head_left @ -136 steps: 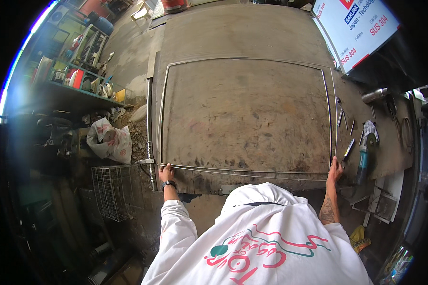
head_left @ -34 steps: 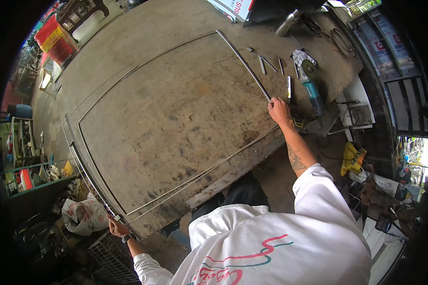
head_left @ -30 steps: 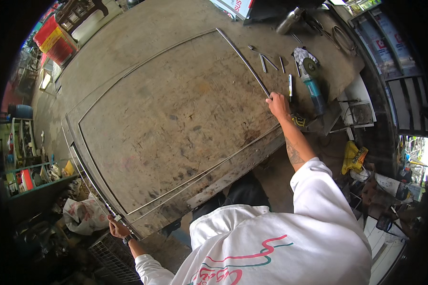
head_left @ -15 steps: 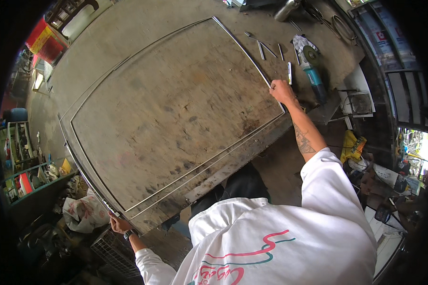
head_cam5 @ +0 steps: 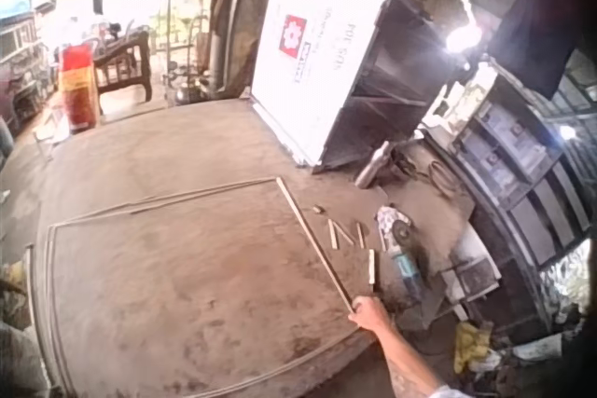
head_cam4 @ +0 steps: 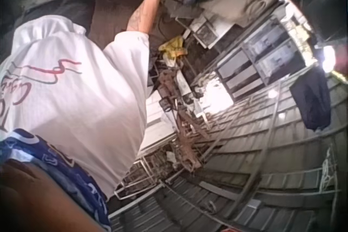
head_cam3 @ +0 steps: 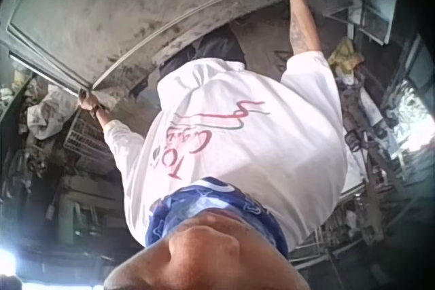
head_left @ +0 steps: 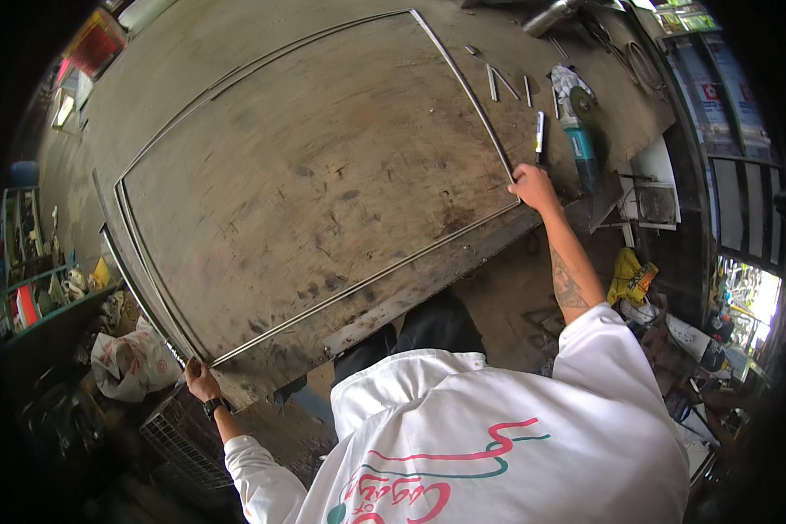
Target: The person handles several metal rods, places them on a workbench, and uses a tape measure to measure their lengths. The person repeatedly measures different rods and adjusts their positions on the bench.
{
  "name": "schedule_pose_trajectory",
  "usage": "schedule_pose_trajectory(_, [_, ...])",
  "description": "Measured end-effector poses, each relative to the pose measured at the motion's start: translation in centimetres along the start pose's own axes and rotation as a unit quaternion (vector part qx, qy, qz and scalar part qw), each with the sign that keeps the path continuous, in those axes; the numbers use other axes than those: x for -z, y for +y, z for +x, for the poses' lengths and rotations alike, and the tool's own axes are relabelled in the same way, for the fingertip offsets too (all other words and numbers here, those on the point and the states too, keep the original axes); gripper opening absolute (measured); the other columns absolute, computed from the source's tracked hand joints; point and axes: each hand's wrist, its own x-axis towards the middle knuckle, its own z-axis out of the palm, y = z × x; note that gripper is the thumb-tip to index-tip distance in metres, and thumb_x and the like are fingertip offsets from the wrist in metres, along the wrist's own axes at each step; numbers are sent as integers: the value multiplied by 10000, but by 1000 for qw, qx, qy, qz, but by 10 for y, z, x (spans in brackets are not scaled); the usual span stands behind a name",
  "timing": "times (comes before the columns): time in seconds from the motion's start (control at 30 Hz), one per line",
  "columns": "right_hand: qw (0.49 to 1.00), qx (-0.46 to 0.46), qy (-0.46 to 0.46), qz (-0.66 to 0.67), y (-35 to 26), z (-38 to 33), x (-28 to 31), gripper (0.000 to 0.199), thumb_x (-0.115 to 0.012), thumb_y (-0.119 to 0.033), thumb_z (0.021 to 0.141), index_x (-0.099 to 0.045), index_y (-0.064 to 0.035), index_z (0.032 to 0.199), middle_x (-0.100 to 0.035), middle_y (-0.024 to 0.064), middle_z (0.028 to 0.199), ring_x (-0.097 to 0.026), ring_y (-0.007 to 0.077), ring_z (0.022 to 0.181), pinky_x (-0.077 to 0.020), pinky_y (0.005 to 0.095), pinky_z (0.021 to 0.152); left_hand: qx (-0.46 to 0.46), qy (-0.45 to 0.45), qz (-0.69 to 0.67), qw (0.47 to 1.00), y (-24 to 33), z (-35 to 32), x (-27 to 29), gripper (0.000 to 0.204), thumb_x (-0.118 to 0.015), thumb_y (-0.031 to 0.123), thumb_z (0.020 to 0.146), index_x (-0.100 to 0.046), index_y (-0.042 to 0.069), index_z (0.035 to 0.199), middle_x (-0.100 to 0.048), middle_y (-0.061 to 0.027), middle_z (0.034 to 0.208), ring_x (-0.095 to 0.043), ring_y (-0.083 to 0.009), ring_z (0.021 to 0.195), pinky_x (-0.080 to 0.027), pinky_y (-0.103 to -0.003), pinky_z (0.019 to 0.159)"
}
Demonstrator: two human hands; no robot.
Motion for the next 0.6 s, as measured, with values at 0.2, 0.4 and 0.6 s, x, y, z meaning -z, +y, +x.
schedule_pose_trajectory(0.2, [999,-39,15,-22,12,-11,-17,185,-784,-143,850,-699,11,906,-720,217,870,-709,395,877,-549,489,761,81,-5,57,995,13,0,-5,303,-780,102,833,-745,8,1119,-764,-126,1073,-728,-239,1000,-552,-357,909])
schedule_pose_trajectory(0.4, [997,-61,28,40,30,-18,-19,176,-757,-170,899,-715,1,894,-720,198,845,-700,378,811,-542,488,725,106,1,256,961,72,-9,-9,232,-793,238,831,-797,80,1001,-776,-122,982,-739,-269,955,-558,-398,872])
schedule_pose_trajectory(0.6, [997,-68,-2,36,38,-10,-14,189,-752,-186,906,-709,-3,879,-714,179,821,-695,363,813,-537,473,726,67,-59,226,970,51,7,-1,258,-809,296,806,-803,73,935,-772,-111,852,-746,-286,836,-564,-401,803])
